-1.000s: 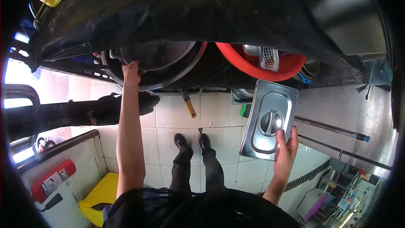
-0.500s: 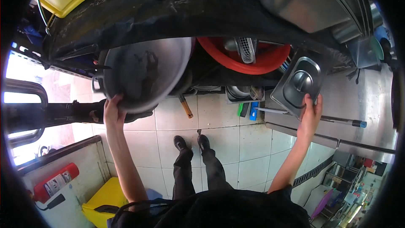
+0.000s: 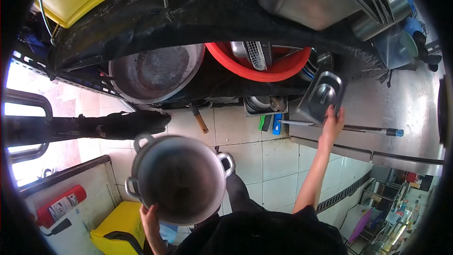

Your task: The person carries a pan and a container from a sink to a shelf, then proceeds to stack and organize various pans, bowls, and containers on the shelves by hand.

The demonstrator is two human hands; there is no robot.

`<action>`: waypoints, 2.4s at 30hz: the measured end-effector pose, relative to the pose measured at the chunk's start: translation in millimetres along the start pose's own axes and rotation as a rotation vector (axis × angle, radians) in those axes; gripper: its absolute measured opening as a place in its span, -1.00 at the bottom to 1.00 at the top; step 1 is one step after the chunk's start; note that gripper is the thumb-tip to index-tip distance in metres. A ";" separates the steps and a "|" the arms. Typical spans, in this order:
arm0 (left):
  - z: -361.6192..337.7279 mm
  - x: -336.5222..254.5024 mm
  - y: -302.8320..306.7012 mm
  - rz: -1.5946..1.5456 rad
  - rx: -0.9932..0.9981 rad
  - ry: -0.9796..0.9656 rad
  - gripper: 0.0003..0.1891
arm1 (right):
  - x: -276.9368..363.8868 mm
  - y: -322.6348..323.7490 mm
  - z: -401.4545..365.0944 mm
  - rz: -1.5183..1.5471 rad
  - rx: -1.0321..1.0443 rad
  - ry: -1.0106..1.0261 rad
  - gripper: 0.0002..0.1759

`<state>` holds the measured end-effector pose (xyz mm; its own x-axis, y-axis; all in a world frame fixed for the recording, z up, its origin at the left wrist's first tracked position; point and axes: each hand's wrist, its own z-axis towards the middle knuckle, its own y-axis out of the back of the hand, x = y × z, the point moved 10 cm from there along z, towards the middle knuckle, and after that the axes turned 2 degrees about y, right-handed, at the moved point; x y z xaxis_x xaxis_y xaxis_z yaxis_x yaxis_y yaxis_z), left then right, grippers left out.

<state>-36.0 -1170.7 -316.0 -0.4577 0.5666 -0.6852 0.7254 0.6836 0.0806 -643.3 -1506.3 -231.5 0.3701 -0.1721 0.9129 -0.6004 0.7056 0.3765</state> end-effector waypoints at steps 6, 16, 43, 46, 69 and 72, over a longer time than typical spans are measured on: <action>25.3 75.4 24.2 0.027 -0.097 -0.055 -0.68 | -71.9 -66.6 154.8 -0.037 -0.018 -0.160 -0.68; 99.2 95.8 8.6 0.136 -0.245 -0.124 -0.68 | 14.7 -114.4 79.5 -0.829 -0.011 0.712 -0.68; 287.6 126.1 -320.6 0.529 0.433 -0.100 -0.48 | -273.9 -117.6 -210.7 0.180 0.452 -0.485 -0.62; 302.7 156.7 -324.6 0.664 0.170 -0.459 -0.59 | -364.2 -89.9 -208.7 0.388 0.335 -0.664 -0.57; 291.0 289.6 -530.9 0.314 1.163 -0.143 -0.08 | -557.2 -199.9 -85.6 1.248 0.012 -0.680 -0.41; 306.9 281.0 -523.2 0.397 1.115 -0.221 -0.15 | -557.4 -199.5 -59.5 1.112 -0.105 -0.625 -0.40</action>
<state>-386.5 -1510.3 -772.8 -0.0832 0.4813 -0.8726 0.8909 -0.3565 -0.2816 -687.7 -1510.2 -824.8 -0.7044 0.2704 0.6563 -0.3017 0.7229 -0.6216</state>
